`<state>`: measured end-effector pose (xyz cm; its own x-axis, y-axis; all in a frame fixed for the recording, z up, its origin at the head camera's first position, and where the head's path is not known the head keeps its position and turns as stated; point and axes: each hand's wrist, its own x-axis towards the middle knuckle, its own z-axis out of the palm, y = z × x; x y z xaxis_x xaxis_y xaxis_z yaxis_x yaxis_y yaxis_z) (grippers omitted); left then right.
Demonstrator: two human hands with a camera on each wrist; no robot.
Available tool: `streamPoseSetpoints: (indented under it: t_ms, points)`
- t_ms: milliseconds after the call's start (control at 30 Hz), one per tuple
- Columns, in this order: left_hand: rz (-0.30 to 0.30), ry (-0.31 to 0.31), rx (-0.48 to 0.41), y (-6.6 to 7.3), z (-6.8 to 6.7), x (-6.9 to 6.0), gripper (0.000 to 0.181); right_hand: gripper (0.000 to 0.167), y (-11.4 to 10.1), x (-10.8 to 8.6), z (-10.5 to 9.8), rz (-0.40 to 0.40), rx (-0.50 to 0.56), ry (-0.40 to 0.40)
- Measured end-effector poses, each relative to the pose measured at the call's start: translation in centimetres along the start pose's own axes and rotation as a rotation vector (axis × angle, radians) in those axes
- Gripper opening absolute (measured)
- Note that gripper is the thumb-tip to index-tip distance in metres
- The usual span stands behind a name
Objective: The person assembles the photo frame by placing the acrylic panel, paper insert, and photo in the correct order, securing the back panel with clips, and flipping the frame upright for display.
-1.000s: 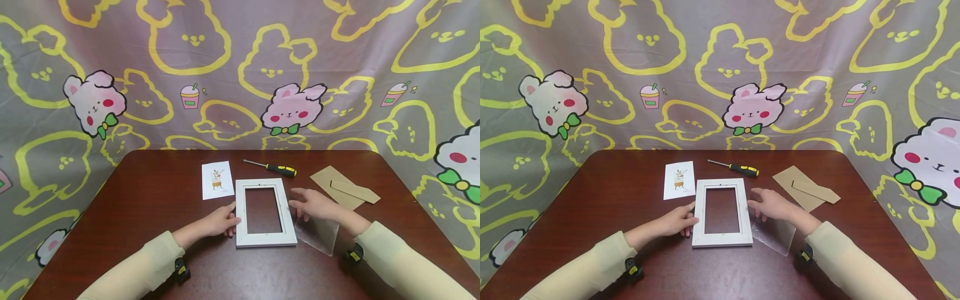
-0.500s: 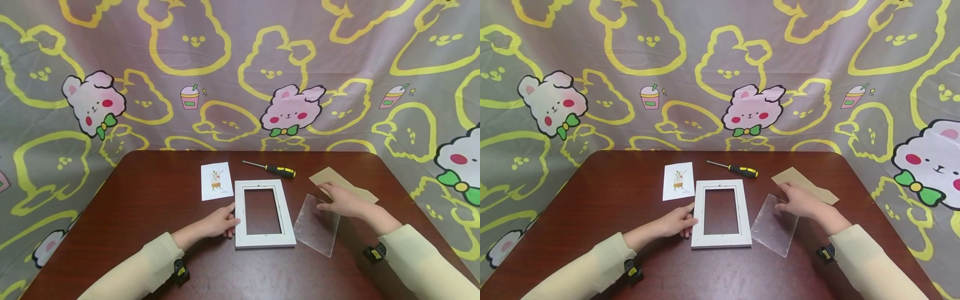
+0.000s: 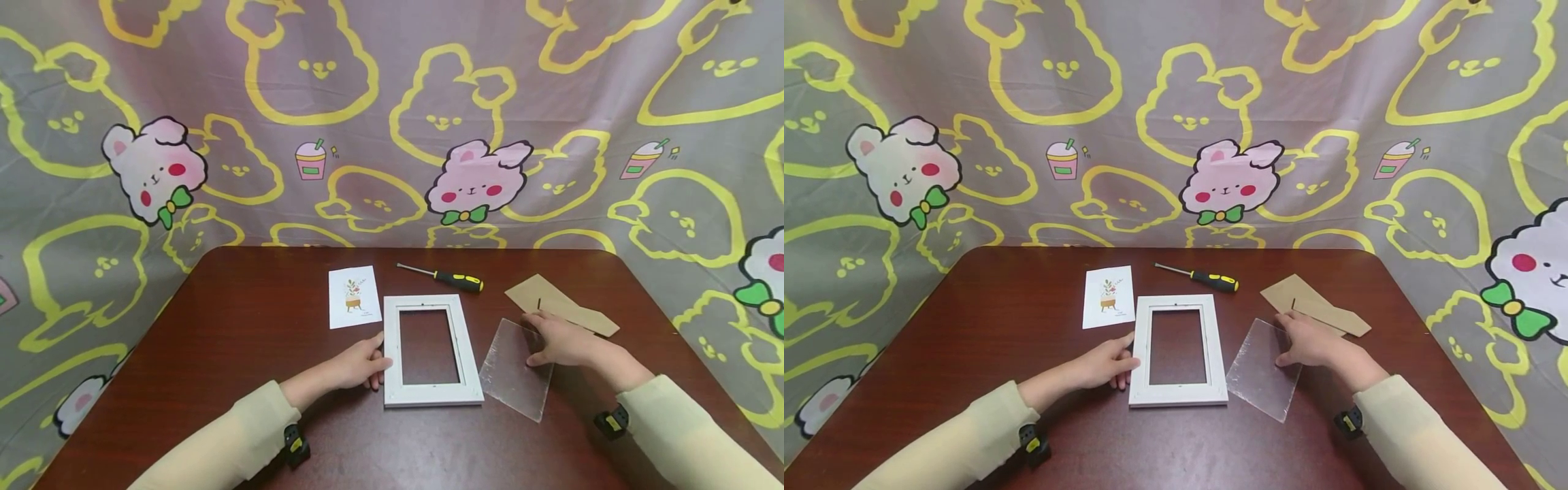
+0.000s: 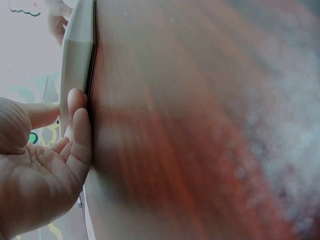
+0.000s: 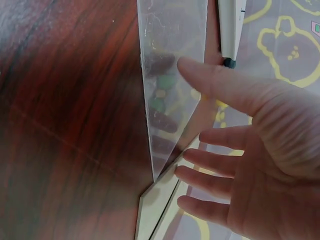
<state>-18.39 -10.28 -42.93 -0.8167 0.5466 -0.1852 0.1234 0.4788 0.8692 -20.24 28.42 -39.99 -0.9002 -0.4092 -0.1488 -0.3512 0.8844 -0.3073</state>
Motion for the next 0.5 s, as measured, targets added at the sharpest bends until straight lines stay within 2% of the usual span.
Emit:
streamPoseSetpoints:
  t_ms: [267, 500]
  points:
    - [0.006, 0.006, -0.005, 0.00, 0.03, 0.06, 0.067, 0.081, -0.09, -0.02, 0.16, -0.001, -0.046, 0.030]
    - [-0.001, 0.011, -0.007, -0.02, 0.10, 0.01, 0.067, 0.078, -0.18, 0.00, 0.33, -0.017, -0.033, 0.040]
